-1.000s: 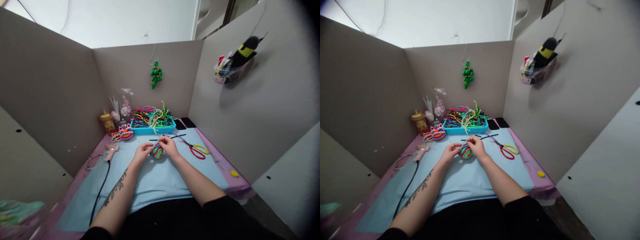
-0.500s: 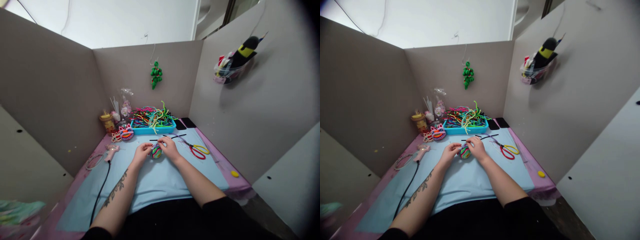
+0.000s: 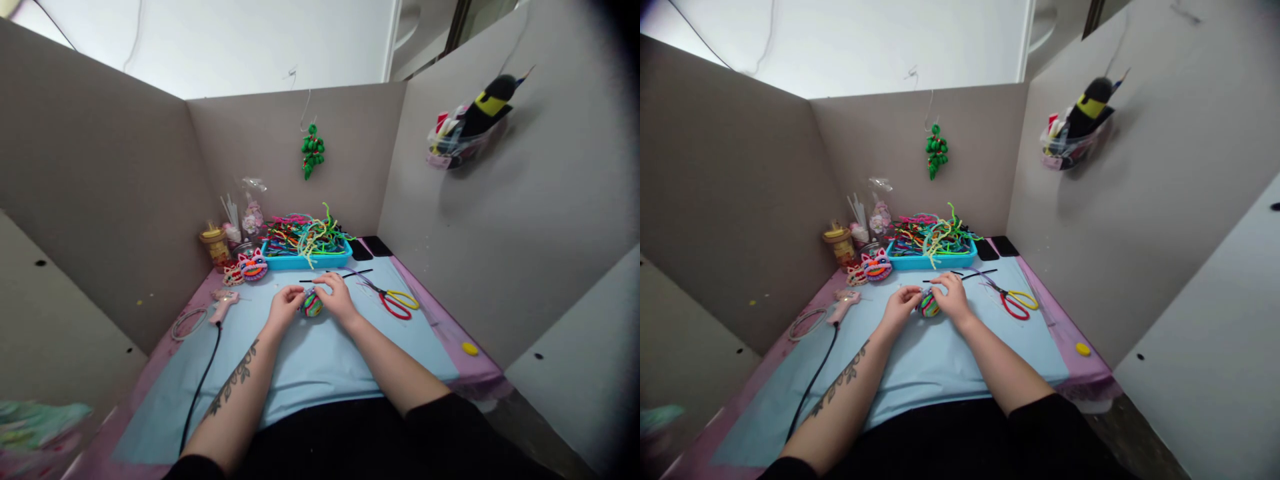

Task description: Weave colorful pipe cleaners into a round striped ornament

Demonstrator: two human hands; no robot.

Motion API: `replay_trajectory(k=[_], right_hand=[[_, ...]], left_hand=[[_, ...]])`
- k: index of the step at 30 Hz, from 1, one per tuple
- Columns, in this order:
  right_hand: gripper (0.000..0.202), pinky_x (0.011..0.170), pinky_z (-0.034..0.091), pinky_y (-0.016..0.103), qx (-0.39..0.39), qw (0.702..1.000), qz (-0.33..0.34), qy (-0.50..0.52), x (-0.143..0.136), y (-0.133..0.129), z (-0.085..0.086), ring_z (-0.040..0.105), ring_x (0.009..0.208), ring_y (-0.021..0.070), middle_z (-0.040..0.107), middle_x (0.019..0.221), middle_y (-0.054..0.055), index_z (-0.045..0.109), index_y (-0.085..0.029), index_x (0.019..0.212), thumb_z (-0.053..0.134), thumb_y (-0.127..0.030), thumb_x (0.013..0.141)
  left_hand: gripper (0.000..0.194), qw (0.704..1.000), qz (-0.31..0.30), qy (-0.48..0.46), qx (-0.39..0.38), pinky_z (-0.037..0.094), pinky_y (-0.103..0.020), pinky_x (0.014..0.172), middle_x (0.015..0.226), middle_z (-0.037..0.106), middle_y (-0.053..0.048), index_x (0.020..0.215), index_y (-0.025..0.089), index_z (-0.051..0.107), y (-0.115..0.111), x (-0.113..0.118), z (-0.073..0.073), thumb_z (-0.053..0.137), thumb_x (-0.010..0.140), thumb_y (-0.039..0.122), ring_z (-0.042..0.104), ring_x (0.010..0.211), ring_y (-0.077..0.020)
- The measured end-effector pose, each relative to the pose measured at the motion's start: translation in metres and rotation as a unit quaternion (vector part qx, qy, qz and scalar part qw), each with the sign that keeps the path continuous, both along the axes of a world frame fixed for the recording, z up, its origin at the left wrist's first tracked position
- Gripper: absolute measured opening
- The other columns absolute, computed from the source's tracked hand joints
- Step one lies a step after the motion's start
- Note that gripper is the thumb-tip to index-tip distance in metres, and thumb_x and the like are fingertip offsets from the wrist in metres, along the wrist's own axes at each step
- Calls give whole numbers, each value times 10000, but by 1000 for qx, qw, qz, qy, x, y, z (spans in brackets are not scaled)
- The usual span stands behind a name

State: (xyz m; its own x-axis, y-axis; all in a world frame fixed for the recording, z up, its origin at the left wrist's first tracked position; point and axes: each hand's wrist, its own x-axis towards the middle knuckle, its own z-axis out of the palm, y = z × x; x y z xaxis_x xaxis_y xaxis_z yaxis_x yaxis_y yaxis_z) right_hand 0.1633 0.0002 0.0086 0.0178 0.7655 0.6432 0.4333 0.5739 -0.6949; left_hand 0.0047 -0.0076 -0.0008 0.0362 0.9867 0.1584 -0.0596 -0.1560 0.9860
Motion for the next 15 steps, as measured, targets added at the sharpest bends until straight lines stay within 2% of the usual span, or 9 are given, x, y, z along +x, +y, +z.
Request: replay_trajectory(k=[2,5,8,10,12,15], right_hand=[[177,862,396,355,33,999,20,-34,0,-3,3,527,911,203,596,873,50,695,-218,888,619,-201,729],[87,808,391,341,54,992,65,-88,-4,-7,4,515,828,186,587,766,30,695,-214,786,612,-204,761],[100,801,375,340,60,989,81,-106,-8,-10,5,504,821,182,590,744,25,680,-210,742,591,-179,775],[88,816,374,343,64,991,87,-78,-10,-12,8,501,830,180,575,758,25,672,-206,743,592,-189,777],[79,828,387,336,59,994,96,-8,-9,-13,13,505,845,175,549,801,27,662,-202,742,600,-232,781],[115,838,411,317,27,988,116,97,-2,-12,19,520,888,169,525,889,35,663,-202,772,607,-302,782]], left_hand=[[320,1000,3,9,11,431,-224,594,675,652,-16,829,128,620,0,1,0,726,614,341,585,611,-122],[283,999,1,23,27,449,-229,615,705,665,-25,825,130,622,-1,2,1,704,628,316,601,637,-130],[235,998,7,48,47,452,-229,610,700,665,-23,828,130,625,-2,3,0,672,650,276,597,626,-127],[193,995,15,73,69,447,-225,611,701,663,-21,817,132,630,-2,4,-1,648,664,249,590,624,-122],[165,992,20,94,83,444,-223,614,699,660,-18,800,134,637,-3,5,-3,638,671,236,585,624,-120],[184,994,15,83,63,442,-226,603,675,651,-15,793,133,638,-2,6,-4,664,656,253,584,611,-123]])
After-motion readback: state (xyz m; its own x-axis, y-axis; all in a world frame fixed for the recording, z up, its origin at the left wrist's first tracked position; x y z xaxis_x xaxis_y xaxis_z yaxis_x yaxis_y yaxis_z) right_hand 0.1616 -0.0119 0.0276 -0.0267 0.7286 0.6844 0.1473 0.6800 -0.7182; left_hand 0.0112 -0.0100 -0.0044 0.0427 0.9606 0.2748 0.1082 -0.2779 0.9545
